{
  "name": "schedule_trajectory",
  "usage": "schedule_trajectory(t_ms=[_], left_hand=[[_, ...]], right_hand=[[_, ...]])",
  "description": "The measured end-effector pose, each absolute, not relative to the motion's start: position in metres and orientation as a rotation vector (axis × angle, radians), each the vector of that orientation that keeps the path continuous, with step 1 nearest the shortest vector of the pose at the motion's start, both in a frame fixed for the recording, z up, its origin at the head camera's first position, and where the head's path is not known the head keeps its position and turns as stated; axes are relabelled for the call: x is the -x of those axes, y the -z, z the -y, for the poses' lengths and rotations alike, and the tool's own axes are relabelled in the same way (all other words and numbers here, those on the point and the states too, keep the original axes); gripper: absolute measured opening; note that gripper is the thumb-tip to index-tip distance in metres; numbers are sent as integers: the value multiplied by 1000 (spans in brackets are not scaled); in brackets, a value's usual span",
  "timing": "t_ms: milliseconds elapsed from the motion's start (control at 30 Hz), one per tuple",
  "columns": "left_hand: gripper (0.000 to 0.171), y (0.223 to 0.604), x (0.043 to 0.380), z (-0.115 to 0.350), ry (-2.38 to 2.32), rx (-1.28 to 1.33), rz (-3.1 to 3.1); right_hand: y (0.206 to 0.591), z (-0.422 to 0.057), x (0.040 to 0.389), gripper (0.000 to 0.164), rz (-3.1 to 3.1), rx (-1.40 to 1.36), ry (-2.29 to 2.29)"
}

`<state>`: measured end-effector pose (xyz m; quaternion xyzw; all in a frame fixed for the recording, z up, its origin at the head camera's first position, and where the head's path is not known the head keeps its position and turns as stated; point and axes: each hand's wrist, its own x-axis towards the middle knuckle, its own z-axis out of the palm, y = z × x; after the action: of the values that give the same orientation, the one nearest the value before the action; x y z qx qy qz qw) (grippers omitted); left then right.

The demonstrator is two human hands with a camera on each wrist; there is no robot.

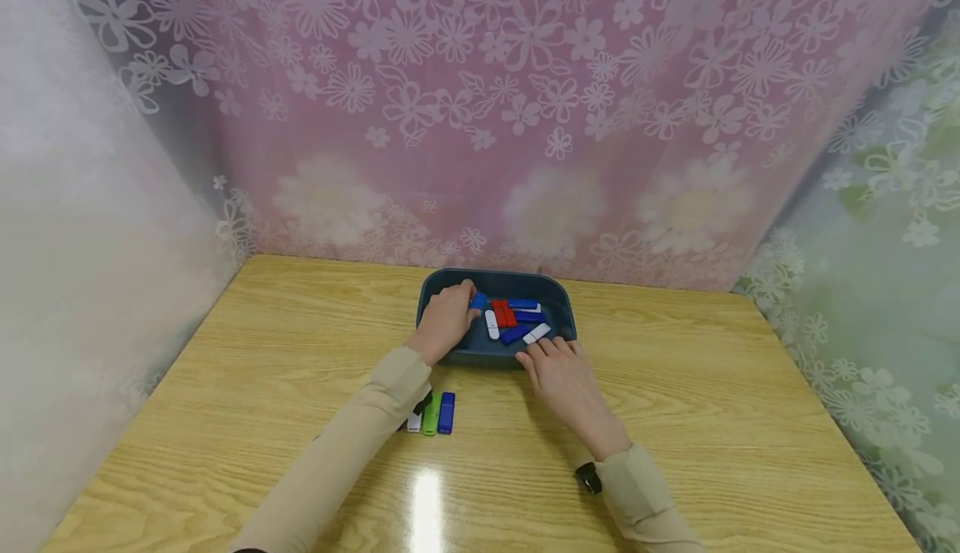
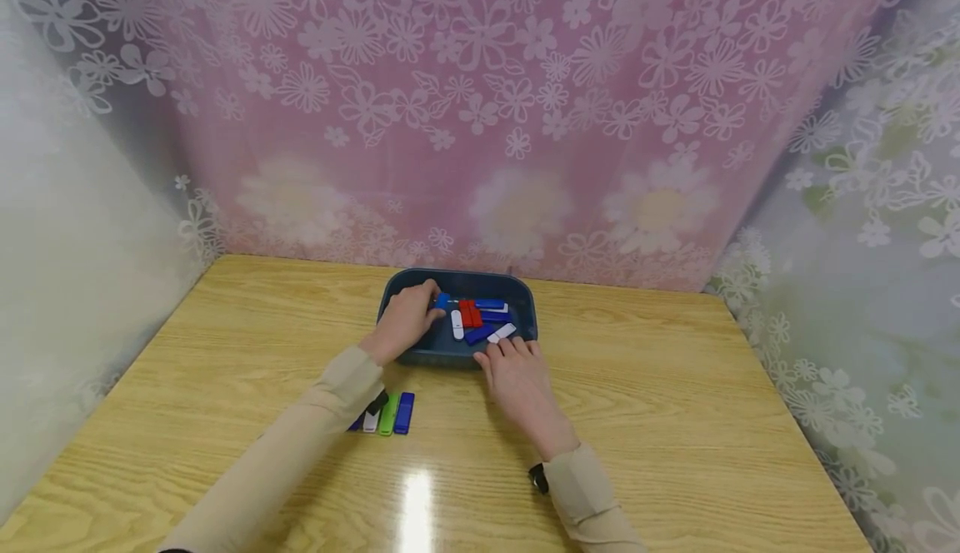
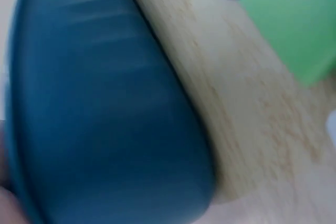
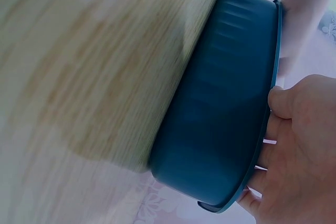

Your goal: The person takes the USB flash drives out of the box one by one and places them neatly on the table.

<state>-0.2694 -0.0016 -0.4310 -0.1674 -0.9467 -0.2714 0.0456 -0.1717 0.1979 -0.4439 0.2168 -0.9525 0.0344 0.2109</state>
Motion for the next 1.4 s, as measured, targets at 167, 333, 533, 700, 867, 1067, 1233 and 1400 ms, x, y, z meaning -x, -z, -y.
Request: schedule_trajectory(t_ms=[167, 333, 533, 700, 867, 1067, 1233, 1400], left_hand=[[38, 422, 259, 5, 937, 596, 2772], [33, 410, 242, 9, 1031, 677, 2709], [31, 401, 220, 12, 1077, 680, 2719], [28, 400, 203, 14, 1076, 714, 2712], [22, 405, 187, 16, 1094, 787, 2695], [16, 416, 174, 17, 1129, 872, 2761], [14, 429, 169, 18, 1064, 910, 2843], [17, 438, 168, 18, 1020, 908, 2916]], right_hand=[[445, -198, 172, 26, 2640, -606, -92], [446, -199, 173, 26, 2648, -605, -90], [445, -199, 173, 26, 2653, -602, -98], [445, -199, 173, 26, 2673, -591, -87], [444, -199, 173, 26, 2679, -590, -86], [443, -198, 173, 25, 2699, -582, -83], [443, -198, 172, 25, 2703, -581, -86], [444, -198, 172, 25, 2685, -590, -84]])
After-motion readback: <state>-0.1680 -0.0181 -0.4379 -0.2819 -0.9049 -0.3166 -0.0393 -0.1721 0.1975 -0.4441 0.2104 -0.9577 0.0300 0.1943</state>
